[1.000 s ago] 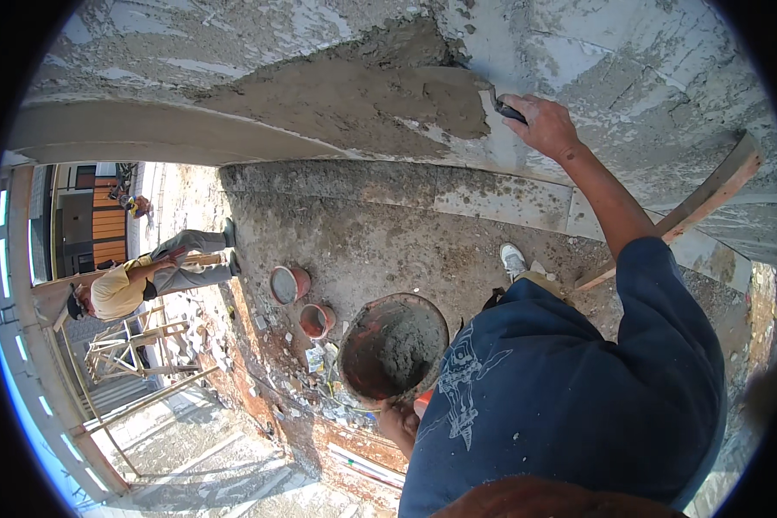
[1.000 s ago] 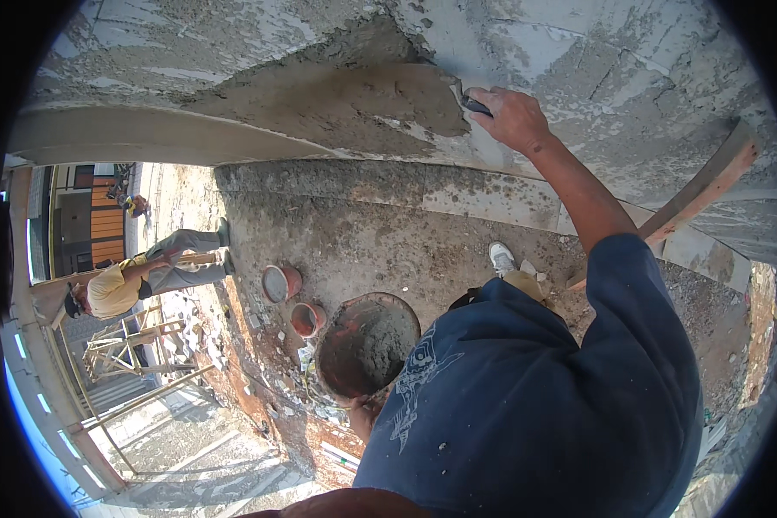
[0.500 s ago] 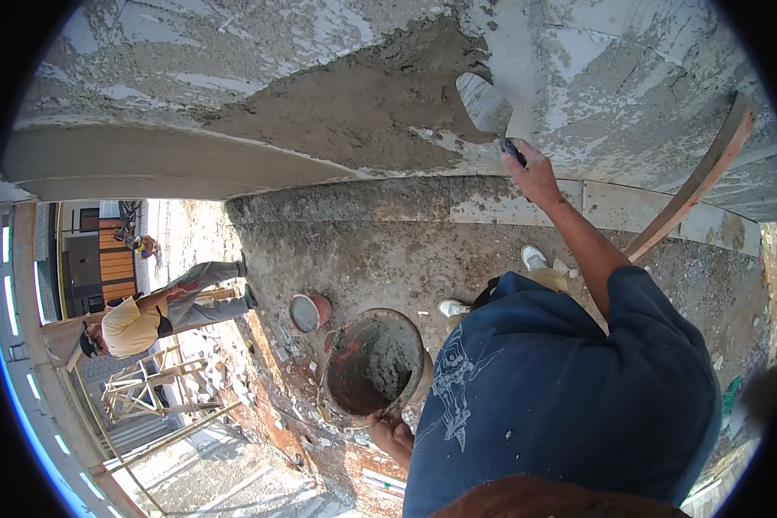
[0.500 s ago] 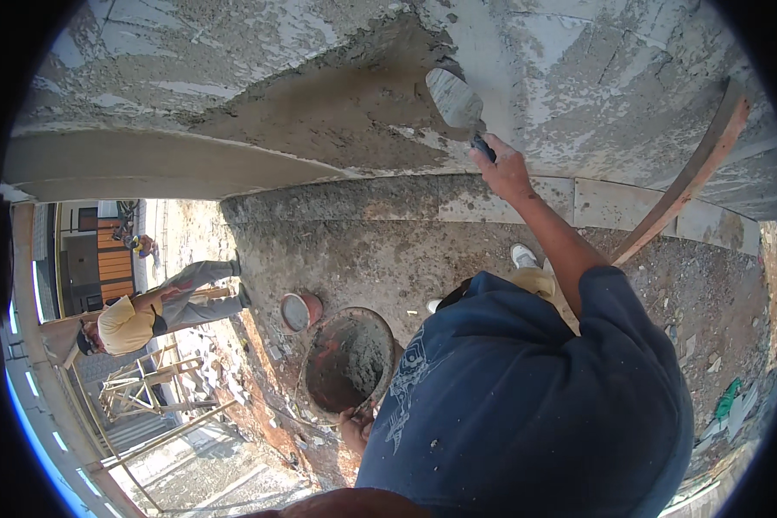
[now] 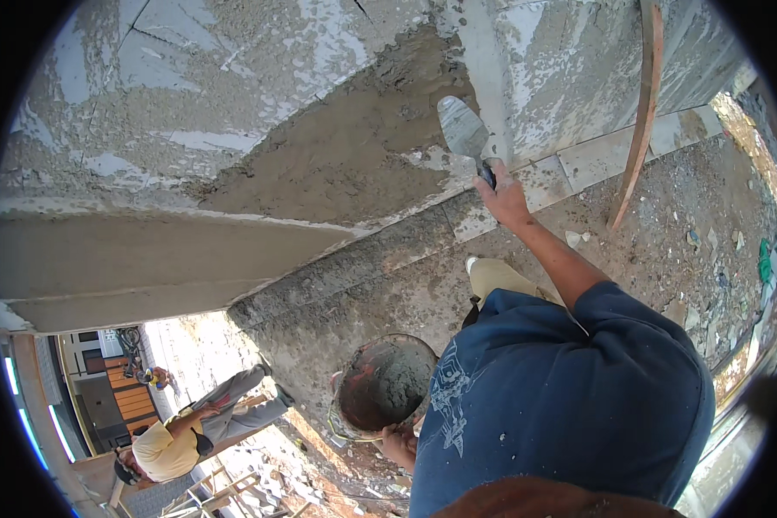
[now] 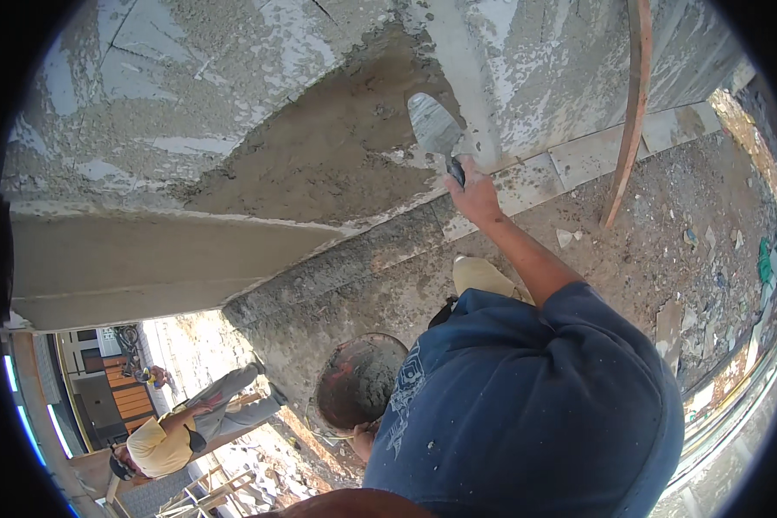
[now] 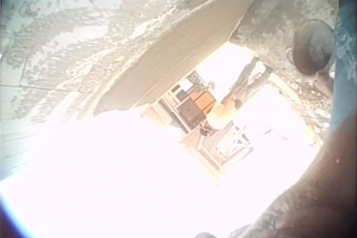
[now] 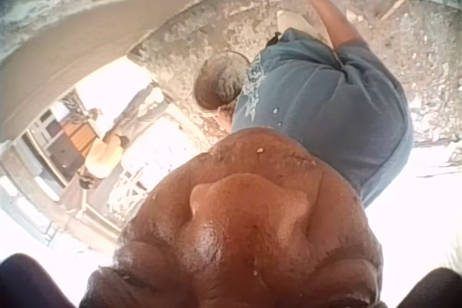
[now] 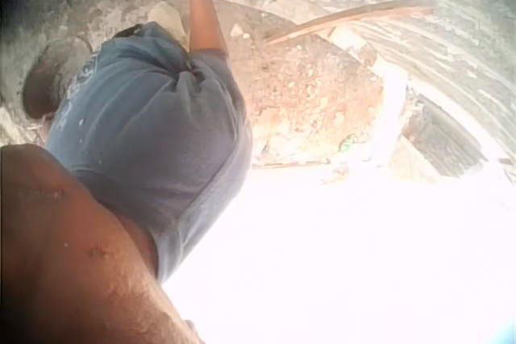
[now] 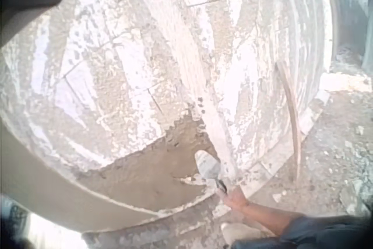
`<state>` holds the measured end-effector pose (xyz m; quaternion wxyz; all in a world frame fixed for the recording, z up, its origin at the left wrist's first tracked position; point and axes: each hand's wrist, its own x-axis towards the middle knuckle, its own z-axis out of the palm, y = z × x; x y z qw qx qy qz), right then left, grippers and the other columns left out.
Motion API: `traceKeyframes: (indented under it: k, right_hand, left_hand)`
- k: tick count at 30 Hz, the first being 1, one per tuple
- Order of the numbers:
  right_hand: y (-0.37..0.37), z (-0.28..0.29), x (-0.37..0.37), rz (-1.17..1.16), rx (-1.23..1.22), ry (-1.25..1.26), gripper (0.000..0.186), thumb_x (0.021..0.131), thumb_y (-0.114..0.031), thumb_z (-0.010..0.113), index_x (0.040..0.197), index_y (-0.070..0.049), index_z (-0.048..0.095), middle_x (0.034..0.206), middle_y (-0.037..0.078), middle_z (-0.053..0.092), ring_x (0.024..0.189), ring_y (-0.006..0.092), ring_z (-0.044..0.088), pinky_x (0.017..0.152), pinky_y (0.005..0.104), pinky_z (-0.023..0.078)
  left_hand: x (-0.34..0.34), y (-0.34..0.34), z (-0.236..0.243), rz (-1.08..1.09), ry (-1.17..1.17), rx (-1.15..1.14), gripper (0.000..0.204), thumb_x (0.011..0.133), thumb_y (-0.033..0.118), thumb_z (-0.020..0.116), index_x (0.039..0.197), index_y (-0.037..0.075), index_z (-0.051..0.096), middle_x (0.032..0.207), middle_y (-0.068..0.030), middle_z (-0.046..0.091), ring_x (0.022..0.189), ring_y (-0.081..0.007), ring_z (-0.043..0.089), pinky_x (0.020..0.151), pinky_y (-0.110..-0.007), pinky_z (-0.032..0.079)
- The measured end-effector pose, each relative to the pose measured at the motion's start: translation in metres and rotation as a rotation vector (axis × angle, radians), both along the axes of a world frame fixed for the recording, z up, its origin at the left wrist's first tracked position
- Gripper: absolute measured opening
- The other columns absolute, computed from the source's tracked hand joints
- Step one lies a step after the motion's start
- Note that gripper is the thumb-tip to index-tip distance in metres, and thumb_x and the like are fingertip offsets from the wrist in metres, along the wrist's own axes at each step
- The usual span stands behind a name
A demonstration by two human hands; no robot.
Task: The person plasters a wall by scooping mortar from a bucket with a trowel and applying and smoothing it onto the wall surface.
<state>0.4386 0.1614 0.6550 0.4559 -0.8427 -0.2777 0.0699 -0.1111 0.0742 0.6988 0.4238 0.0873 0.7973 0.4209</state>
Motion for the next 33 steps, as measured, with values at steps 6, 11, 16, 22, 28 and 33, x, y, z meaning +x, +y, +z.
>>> traceKeyframes:
  k: [6,11,16,22,28,33]
  right_hand:
    - [0.129,-0.018,-0.009,-0.104,0.314,-0.341,0.041,0.099,-0.028,0.064,0.131,-0.006,0.052,0.098,0.022,0.069,0.09,0.0473,0.066,0.076,0.0509,0.054]
    - [0.265,-0.046,-0.03,-0.507,0.589,0.1,0.036,0.1,-0.03,0.064,0.126,-0.008,0.052,0.09,0.016,0.065,0.078,0.0355,0.065,0.069,0.0462,0.053]
    - [0.348,0.016,-0.081,-0.59,1.231,1.036,0.033,0.103,-0.036,0.062,0.122,-0.013,0.048,0.08,0.002,0.053,0.061,0.0145,0.052,0.052,0.0358,0.048]
    - [0.406,0.07,-0.105,-0.675,1.492,0.998,0.031,0.102,-0.034,0.065,0.105,-0.012,0.044,0.077,0.002,0.052,0.061,0.0131,0.053,0.05,0.0325,0.046]
    - [0.371,0.011,-0.145,-0.638,0.746,0.246,0.035,0.099,-0.029,0.065,0.115,-0.001,0.05,0.083,0.019,0.063,0.068,0.0393,0.064,0.062,0.0451,0.052]
    - [0.335,0.005,-0.08,-0.716,0.468,-0.328,0.041,0.097,-0.024,0.068,0.126,-0.002,0.048,0.084,0.025,0.062,0.068,0.0477,0.059,0.065,0.048,0.052]
  left_hand:
    - [-0.043,0.109,-0.015,-0.269,0.001,-0.028,0.013,0.083,0.001,0.059,0.097,0.002,0.059,0.075,-0.0148,0.062,0.049,-0.0166,0.054,0.039,-0.027,0.038]
    - [-0.049,0.232,-0.011,-0.426,0.047,-0.061,0.013,0.084,0.001,0.059,0.097,0.002,0.059,0.076,-0.0148,0.062,0.05,-0.017,0.054,0.041,-0.027,0.039]
    - [-0.049,0.321,-0.009,-0.498,0.041,-0.147,0.013,0.084,0.002,0.059,0.097,0.002,0.06,0.076,-0.0148,0.063,0.052,-0.0173,0.055,0.042,-0.028,0.039]
    - [-0.052,0.383,-0.012,-0.596,0.02,-0.199,0.013,0.084,0.002,0.059,0.097,0.002,0.06,0.076,-0.0147,0.063,0.053,-0.0178,0.056,0.044,-0.028,0.04]
    - [-0.054,0.444,-0.02,-0.818,-0.005,-0.183,0.013,0.084,0.002,0.059,0.097,0.002,0.06,0.076,-0.0147,0.063,0.055,-0.0183,0.056,0.045,-0.029,0.041]
    - [-0.07,0.485,-0.023,-0.954,-0.044,-0.143,0.013,0.084,0.002,0.059,0.097,0.002,0.061,0.077,-0.0147,0.063,0.056,-0.0187,0.057,0.047,-0.029,0.042]
